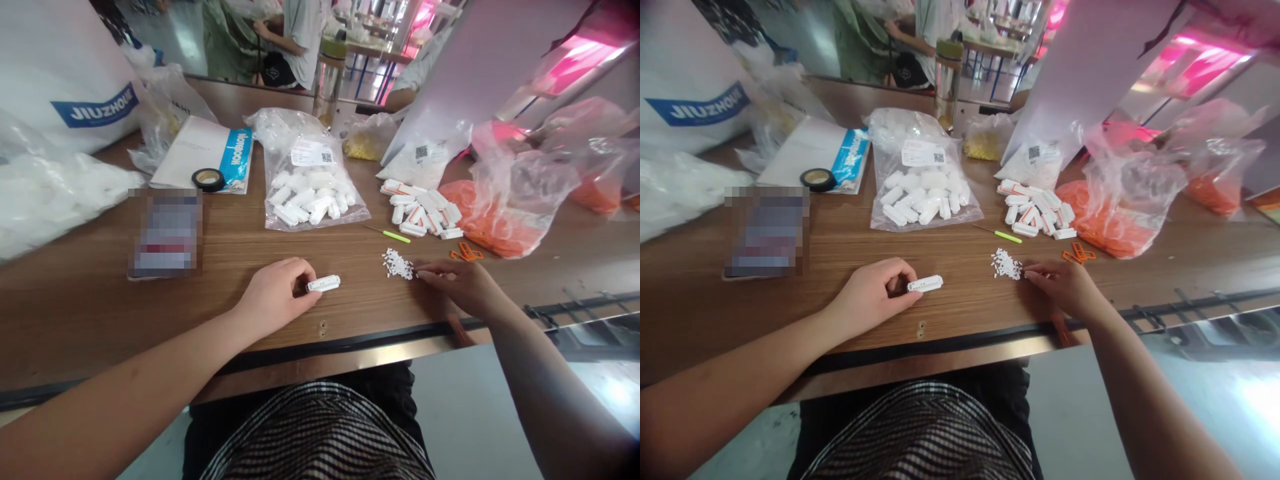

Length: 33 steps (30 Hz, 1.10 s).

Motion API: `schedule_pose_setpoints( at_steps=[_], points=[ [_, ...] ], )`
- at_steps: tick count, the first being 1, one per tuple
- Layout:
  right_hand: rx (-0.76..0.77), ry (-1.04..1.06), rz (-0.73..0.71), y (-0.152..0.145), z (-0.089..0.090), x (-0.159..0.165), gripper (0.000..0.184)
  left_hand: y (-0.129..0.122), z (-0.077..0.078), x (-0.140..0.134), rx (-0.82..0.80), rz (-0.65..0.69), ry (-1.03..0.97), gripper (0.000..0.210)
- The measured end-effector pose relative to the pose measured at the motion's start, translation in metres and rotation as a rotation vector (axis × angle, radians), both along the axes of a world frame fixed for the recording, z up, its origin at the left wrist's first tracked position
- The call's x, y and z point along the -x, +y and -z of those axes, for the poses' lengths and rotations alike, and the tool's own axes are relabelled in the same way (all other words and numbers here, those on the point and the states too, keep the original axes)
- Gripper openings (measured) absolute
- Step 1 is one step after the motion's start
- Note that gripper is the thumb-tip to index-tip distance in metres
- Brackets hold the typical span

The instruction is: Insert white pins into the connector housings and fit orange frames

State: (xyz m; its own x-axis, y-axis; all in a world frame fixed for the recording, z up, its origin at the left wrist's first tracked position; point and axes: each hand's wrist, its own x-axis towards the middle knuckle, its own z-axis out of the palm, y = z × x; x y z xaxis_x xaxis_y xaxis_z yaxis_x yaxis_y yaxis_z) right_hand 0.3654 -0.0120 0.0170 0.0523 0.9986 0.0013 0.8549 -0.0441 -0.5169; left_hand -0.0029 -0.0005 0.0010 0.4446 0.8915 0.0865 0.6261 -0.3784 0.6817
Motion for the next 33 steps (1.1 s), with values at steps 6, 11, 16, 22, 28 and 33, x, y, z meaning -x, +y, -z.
schedule_pose_setpoints(
  at_steps=[6,11,16,22,28,33],
  points=[
    [-0.026,-0.06,-0.022,0.0,0.008,-0.001,0.028,0.001,0.001,0.0,-0.019,0.004,-0.002,0.01],
    [-0.024,-0.126,-0.003,-0.001,0.005,0.003,0.025,0.0,0.0,-0.001,-0.009,-0.002,-0.01,0.009],
    [-0.047,0.006,-0.051,0.0,-0.01,0.039,0.026,0.0,-0.002,-0.001,0.008,-0.001,-0.015,0.009],
    [-0.084,0.155,-0.499,0.004,-0.02,0.122,0.016,0.0,-0.001,-0.001,0.016,-0.013,-0.015,0.008],
    [-0.124,-0.016,-0.619,0.011,-0.014,0.145,0.014,0.0,0.001,-0.001,-0.003,-0.004,-0.037,0.008],
    [-0.203,-0.201,-0.665,0.008,-0.016,0.148,0.018,-0.001,0.0,-0.001,-0.006,-0.009,-0.043,0.008]
  ],
)
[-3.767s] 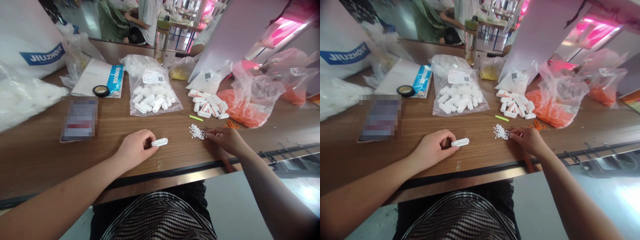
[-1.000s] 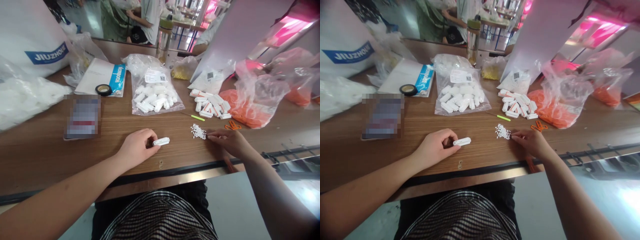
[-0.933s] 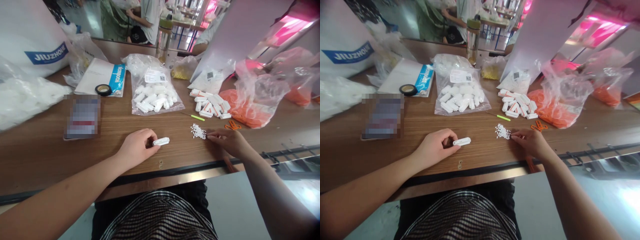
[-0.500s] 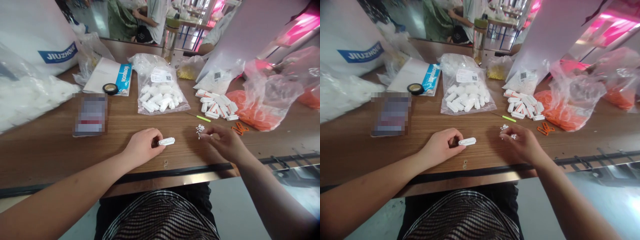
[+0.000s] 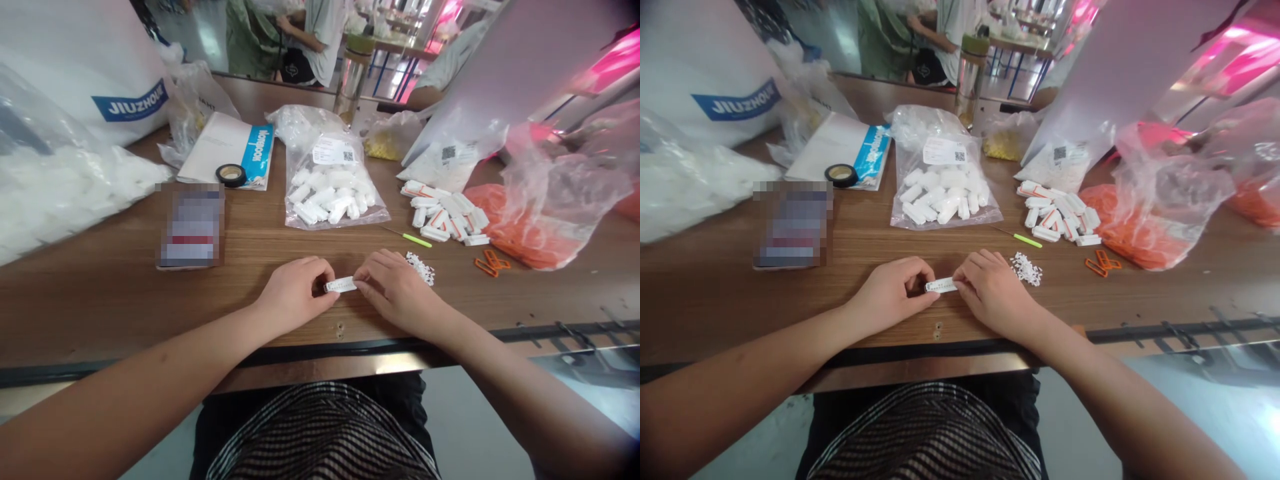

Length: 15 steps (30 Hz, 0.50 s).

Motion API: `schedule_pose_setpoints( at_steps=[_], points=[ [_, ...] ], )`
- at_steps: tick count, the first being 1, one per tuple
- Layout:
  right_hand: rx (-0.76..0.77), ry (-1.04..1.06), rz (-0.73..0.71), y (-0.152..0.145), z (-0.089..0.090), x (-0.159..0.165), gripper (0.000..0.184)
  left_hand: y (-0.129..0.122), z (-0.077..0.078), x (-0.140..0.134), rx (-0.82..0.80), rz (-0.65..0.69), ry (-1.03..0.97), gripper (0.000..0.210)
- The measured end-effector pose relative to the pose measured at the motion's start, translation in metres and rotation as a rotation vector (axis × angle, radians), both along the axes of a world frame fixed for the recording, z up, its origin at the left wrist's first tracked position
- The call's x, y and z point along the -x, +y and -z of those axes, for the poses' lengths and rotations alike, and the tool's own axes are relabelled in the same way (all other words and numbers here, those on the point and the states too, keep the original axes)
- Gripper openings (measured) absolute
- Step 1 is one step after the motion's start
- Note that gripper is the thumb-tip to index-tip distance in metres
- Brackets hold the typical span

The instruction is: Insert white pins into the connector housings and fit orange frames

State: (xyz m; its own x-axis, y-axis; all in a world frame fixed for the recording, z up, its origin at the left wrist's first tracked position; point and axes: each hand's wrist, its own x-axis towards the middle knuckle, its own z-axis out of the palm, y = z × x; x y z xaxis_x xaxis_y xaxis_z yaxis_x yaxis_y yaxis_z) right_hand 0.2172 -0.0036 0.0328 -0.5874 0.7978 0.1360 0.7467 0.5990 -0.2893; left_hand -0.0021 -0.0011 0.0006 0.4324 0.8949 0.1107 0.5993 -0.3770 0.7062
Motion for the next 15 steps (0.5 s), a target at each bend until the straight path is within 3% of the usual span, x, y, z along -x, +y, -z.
schedule_pose_setpoints(
  at_steps=[5,15],
  points=[
    [-0.182,-0.159,-0.08,-0.0015,-0.0025,0.005,0.029,0.0002,0.0005,-0.001,0.004,-0.003,-0.005,0.008],
    [-0.272,-0.249,-0.096,0.0003,0.0015,0.0047,0.025,-0.0001,-0.001,-0.0015,0.008,-0.006,-0.003,0.008]
  ],
)
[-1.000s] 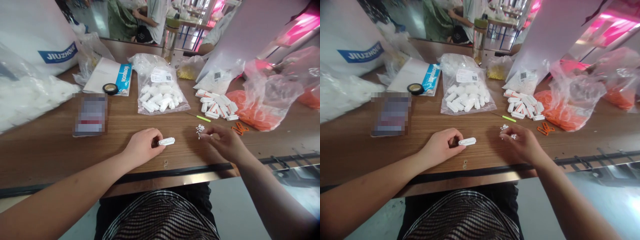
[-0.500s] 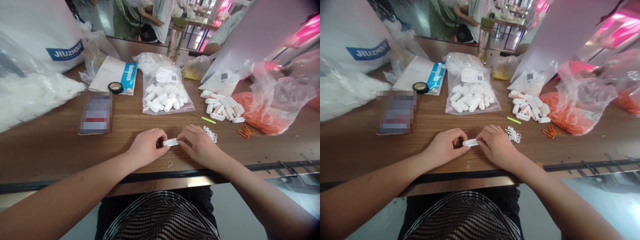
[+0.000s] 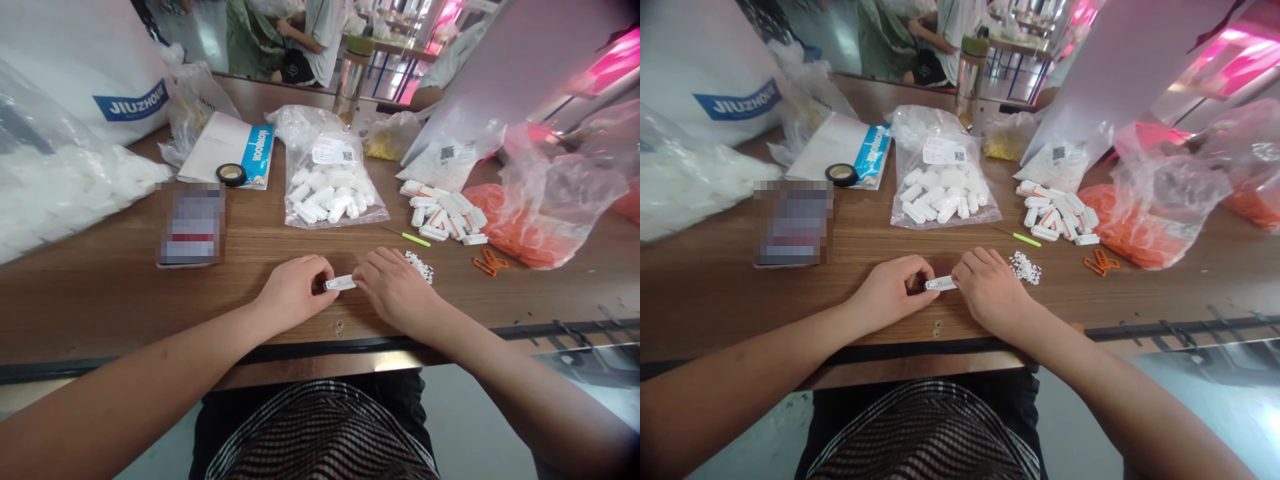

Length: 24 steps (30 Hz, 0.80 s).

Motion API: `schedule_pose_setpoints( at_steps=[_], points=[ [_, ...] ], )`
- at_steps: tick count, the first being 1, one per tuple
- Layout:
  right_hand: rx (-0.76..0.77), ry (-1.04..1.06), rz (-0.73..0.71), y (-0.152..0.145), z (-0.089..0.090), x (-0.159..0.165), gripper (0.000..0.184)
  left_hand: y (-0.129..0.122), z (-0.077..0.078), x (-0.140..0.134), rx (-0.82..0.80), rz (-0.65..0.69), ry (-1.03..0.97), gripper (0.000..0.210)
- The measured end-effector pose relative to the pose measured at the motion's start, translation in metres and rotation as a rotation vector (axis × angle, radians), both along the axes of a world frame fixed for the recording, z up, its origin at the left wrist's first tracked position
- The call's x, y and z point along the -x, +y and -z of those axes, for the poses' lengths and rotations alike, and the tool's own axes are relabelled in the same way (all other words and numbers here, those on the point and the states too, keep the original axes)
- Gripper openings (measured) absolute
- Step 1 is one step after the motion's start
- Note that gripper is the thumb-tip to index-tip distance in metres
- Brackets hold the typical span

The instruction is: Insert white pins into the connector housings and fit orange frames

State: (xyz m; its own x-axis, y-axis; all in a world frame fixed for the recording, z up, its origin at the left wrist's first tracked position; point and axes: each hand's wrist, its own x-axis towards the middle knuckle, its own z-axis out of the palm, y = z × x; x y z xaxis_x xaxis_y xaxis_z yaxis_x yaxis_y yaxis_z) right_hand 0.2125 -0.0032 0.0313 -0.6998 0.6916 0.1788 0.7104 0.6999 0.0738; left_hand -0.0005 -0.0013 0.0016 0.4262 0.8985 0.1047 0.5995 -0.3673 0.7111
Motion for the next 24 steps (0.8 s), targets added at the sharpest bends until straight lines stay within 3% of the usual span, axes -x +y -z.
schedule_pose_setpoints(
  at_steps=[4,9,13,19,22,24],
  points=[
    [0.008,-0.039,-0.048,0.002,-0.004,0.001,0.026,0.0,-0.001,0.0,0.008,-0.007,0.012,0.01],
    [0.173,0.153,-0.049,0.0,-0.005,-0.01,0.023,0.0,0.001,0.0,0.006,-0.006,0.004,0.008],
    [0.107,0.236,-0.018,-0.005,-0.001,-0.013,0.021,0.0,0.001,0.0,-0.007,-0.007,0.001,0.008],
    [0.012,0.159,-0.05,-0.015,0.004,-0.005,0.023,0.0,0.001,0.0,-0.009,-0.01,0.003,0.009],
    [0.069,0.32,0.015,-0.015,0.008,-0.021,0.02,0.001,0.001,0.001,-0.005,-0.001,0.018,0.009],
    [0.066,0.479,0.156,-0.011,0.011,-0.046,0.018,0.001,0.001,0.002,-0.004,0.006,0.025,0.009]
  ],
)
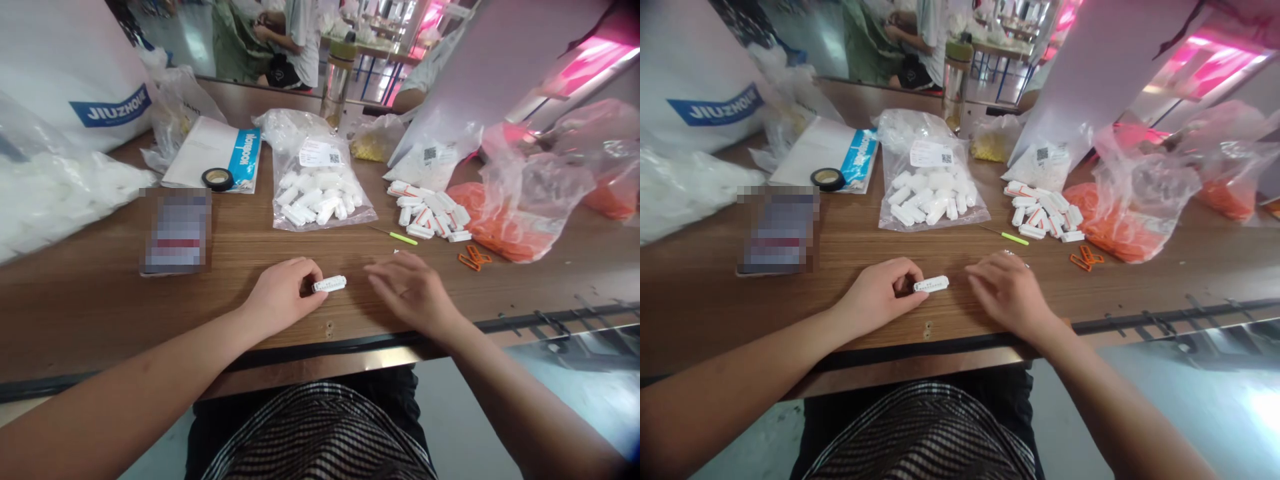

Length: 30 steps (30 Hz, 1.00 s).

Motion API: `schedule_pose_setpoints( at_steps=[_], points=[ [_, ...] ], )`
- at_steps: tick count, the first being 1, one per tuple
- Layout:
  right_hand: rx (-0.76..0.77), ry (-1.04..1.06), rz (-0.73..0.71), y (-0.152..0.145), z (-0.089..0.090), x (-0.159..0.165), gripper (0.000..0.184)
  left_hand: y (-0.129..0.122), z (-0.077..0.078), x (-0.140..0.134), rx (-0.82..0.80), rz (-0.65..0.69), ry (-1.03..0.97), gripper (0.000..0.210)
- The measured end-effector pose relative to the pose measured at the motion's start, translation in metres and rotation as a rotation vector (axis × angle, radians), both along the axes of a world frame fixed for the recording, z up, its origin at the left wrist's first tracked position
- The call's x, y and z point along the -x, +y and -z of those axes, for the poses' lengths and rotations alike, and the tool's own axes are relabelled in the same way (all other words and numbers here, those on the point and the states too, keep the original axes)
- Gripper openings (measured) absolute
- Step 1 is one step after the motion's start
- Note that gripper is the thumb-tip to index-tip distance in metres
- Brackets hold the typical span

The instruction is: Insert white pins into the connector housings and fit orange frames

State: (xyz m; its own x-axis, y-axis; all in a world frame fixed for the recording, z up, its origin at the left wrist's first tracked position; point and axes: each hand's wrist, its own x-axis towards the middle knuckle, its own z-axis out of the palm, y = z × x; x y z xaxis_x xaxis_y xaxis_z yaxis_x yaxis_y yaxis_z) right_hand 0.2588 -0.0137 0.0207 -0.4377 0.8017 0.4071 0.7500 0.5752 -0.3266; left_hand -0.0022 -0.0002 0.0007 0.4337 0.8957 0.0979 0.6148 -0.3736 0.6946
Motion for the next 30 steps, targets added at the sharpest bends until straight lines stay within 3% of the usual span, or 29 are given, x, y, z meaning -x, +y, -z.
schedule_pose_setpoints(
  at_steps=[3,7,10,15,17,22,30],
  points=[
    [0.096,0.043,0.298,0.012,0.002,-0.048,0.019,0.0,0.0,0.0,-0.001,0.004,0.005,0.009],
    [0.339,-0.092,0.543,0.026,0.003,-0.091,0.019,-0.001,-0.001,0.0,-0.005,0.006,0.014,0.009],
    [0.396,-0.152,0.511,0.029,0.003,-0.098,0.02,0.0,-0.002,-0.001,-0.011,0.01,0.014,0.009],
    [0.197,-0.303,0.216,0.03,-0.001,-0.099,0.024,0.0,-0.003,0.0,0.006,0.008,0.029,0.009],
    [0.196,-0.298,0.17,0.029,-0.002,-0.103,0.025,0.0,-0.004,0.0,0.013,0.007,0.03,0.009],
    [0.268,-0.165,0.332,0.023,0.0,-0.113,0.026,0.0,-0.004,-0.001,0.007,0.014,0.023,0.009],
    [0.29,-0.198,0.591,0.029,0.008,-0.104,0.027,0.0,-0.003,0.0,0.001,0.011,0.021,0.009]
  ],
)
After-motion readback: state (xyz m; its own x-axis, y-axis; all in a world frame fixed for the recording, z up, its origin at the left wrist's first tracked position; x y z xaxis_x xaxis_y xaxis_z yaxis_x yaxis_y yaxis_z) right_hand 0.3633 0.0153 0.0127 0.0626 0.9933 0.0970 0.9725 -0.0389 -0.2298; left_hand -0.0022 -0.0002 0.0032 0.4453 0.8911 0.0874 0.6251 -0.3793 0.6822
